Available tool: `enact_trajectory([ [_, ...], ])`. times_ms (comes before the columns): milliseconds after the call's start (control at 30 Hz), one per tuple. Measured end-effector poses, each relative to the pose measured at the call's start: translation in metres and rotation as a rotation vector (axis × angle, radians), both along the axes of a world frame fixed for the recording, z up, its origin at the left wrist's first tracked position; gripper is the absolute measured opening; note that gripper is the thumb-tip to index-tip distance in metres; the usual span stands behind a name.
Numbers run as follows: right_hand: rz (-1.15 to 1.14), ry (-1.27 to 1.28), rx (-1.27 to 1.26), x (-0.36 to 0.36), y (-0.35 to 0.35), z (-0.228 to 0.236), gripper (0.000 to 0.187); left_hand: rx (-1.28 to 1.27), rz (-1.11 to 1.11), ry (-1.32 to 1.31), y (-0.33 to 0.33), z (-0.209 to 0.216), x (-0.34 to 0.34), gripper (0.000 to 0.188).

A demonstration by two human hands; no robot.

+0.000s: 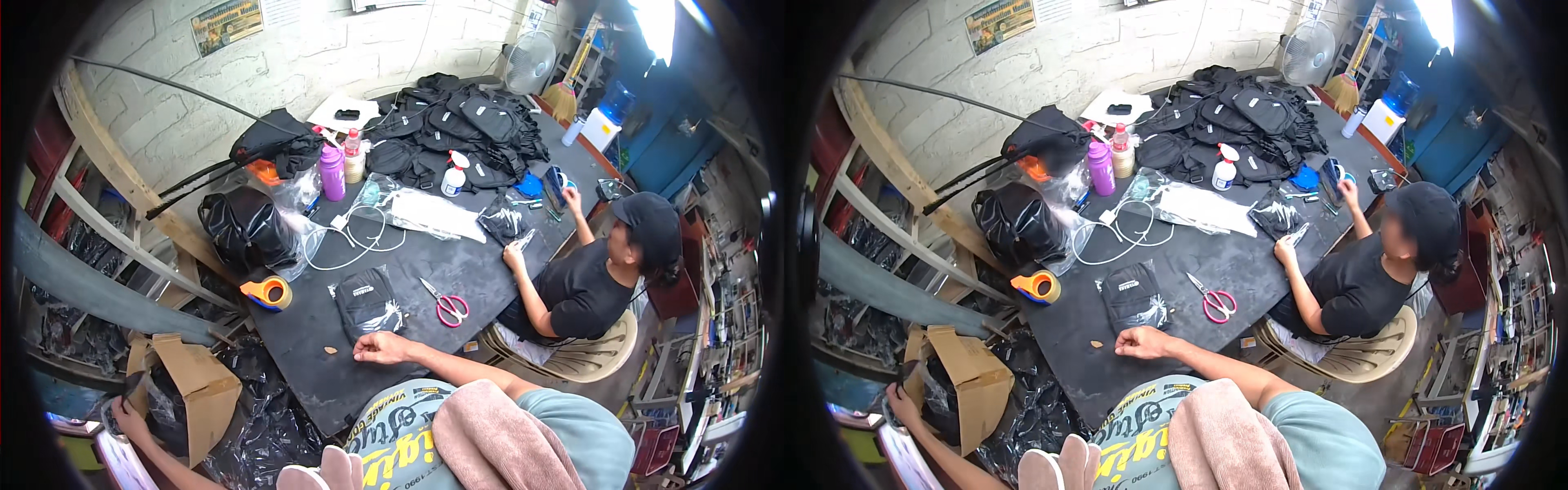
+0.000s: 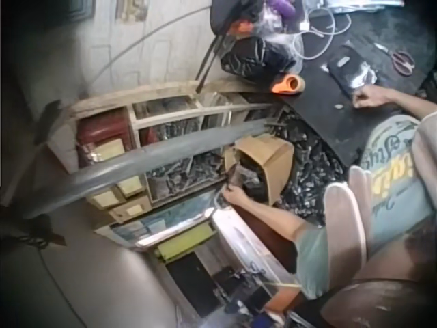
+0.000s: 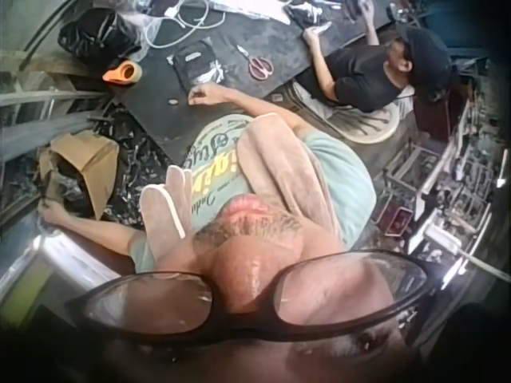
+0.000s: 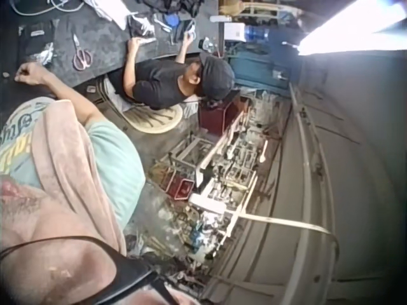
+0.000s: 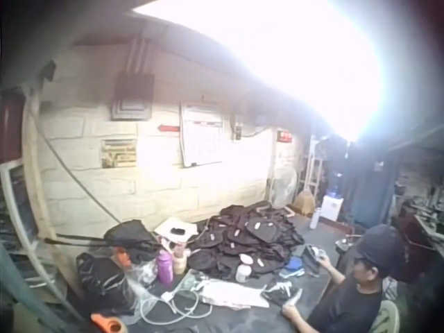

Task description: The person sets an electric fan aside on a table, inserts flexible rods into black bags by hand, and packs the bags into plastic wrappers.

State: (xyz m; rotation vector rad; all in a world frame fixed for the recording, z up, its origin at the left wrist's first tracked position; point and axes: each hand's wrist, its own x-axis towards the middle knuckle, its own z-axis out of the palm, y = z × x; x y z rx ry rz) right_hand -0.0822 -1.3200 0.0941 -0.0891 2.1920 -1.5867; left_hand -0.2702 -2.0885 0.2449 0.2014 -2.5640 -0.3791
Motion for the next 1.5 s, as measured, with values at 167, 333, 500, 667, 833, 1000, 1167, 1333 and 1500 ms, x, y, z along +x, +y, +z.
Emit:
enact_trajectory([
  [167,-0.048,-0.006,0.070,0.011,0.023,0.009,0.035,0.257,-0.213,0.023,0.145,0.060,-0.003,0.027],
  [333,-0.038,0.212,0.002,0.003,0.015,0.031,0.045,0.455,-0.562,-0.118,0.358,0.105,0.097,0.029],
  [500,0.116,0.386,-0.580,0.000,-0.012,0.128,0.095,0.545,-1.012,-0.481,0.537,0.077,0.152,0.030],
  [667,0.211,0.187,-0.421,0.001,0.022,0.150,0.035,0.689,-1.005,-0.539,0.570,0.102,0.148,0.024],
  [833,-0.269,0.098,-0.525,0.027,0.111,0.175,0.026,0.654,-1.164,-0.903,0.523,0.100,0.131,0.033],
  [1000,-1.226,0.399,-0.711,0.044,0.236,0.167,0.019,0.926,-0.791,-1.024,0.476,0.065,0.143,0.014],
  [1167,-1.431,0.500,-0.817,0.082,0.325,0.144,0.028,0.631,-0.443,-0.623,0.311,-0.024,0.115,0.011],
  [1333,-0.658,0.189,-0.051,0.074,0.226,0.141,0.025,0.048,-0.258,-0.713,0.352,-0.007,0.136,0.041],
  [1500,0.112,0.222,-0.039,0.053,0.054,0.141,0.027,0.550,-1.183,-0.646,0.547,0.023,0.156,0.081],
])
